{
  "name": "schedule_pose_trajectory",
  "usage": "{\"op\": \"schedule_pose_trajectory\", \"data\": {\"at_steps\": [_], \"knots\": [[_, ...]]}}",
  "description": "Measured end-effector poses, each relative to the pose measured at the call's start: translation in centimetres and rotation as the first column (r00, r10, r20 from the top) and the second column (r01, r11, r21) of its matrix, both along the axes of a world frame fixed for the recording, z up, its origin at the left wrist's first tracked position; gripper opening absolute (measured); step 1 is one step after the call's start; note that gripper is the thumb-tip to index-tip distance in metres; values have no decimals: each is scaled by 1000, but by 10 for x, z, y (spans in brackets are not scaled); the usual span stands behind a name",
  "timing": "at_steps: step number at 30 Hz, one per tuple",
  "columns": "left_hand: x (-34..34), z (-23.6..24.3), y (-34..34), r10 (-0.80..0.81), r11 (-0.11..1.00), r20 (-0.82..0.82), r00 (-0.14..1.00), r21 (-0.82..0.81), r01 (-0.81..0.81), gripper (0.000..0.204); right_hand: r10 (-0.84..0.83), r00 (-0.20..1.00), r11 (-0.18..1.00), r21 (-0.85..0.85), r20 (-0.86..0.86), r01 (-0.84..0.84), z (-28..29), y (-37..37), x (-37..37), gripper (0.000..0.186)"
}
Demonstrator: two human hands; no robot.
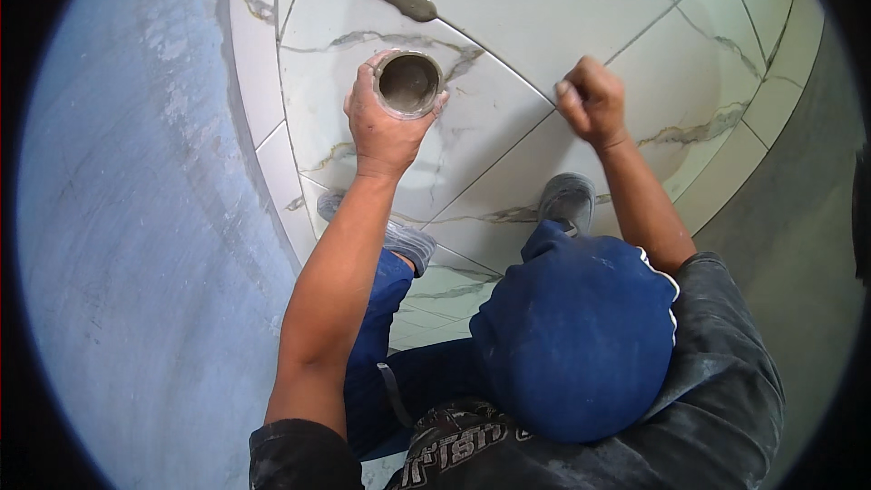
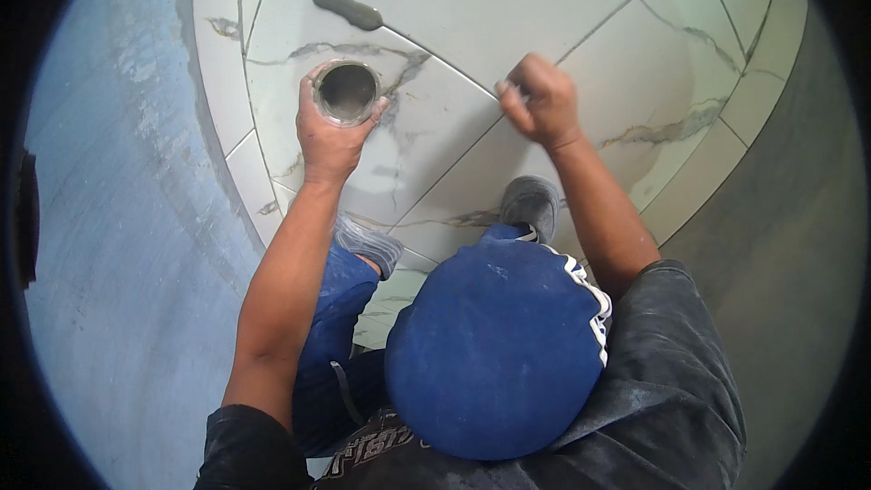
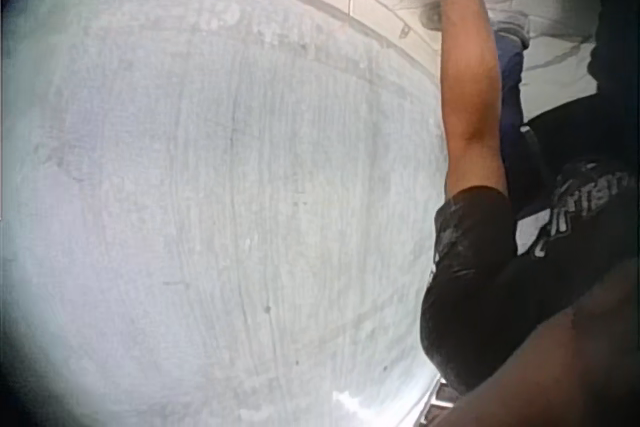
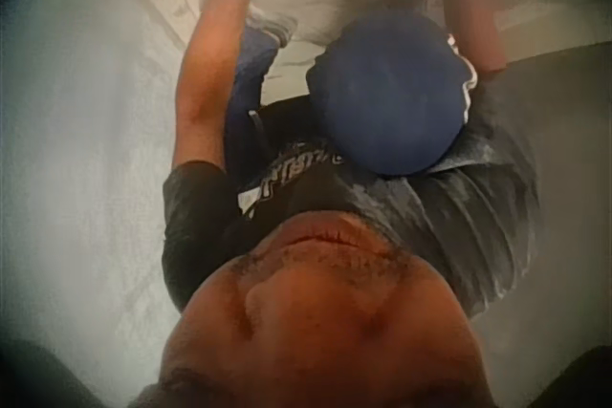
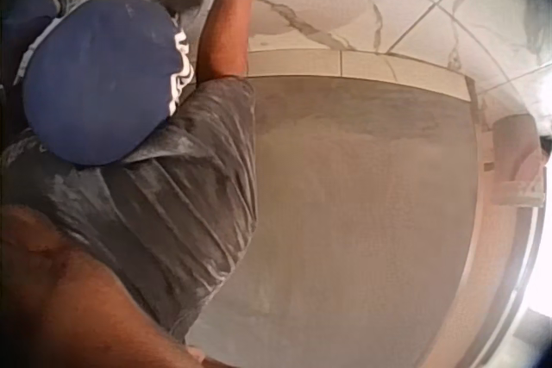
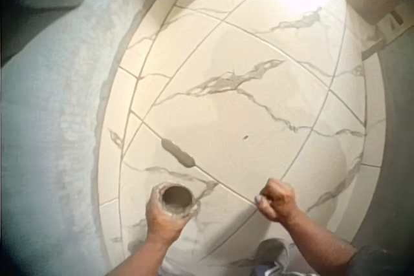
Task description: Applying mortar or grout to a tile joint around a circular opening.
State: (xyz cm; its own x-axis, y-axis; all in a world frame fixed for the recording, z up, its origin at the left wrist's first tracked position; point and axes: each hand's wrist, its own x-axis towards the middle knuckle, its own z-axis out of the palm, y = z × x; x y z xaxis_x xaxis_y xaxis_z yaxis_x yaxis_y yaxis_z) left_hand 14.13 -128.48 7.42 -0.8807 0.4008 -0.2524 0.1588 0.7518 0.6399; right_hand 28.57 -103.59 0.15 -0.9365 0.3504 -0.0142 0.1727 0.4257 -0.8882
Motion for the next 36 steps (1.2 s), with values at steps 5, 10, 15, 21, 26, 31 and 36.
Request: {"op": "schedule_pose_trajectory", "data": {"at_steps": [5, 10, 15, 21, 26, 31, 36], "knots": [[4, -12, 12, 30, 997, -2, 1000, -76, -30, 78, -186, 981, 977, 101, -49, 190, -19, 47, -5, 26], [-3, -12, 22, 63, 978, 8, 998, -198, -60, 79, -187, 977, 975, 105, -101, 197, -25, 47, -7, 28], [-3, -7, 40, 9, 956, -102, 995, -292, -38, 71, -187, 976, 972, 120, -112, 200, -29, 50, -6, 30], [-7, -6, 44, 33, 909, -72, 997, -413, -60, 71, -188, 977, 974, 111, -97, 198, -30, 47, -7, 33], [-9, -6, 46, 40, 883, -40, 998, -466, -54, 70, -187, 979, 973, 121, -83, 196, -30, 48, -6, 33], [-13, -4, 50, 49, 874, 9, 999, -484, -39, 72, -196, 977, 971, 120, -89, 206, -29, 48, -6, 30], [-15, -4, 51, 39, 860, 14, 999, -510, -27, 73, -187, 977, 973, 118, -107, 199, -30, 47, -8, 30]]}}
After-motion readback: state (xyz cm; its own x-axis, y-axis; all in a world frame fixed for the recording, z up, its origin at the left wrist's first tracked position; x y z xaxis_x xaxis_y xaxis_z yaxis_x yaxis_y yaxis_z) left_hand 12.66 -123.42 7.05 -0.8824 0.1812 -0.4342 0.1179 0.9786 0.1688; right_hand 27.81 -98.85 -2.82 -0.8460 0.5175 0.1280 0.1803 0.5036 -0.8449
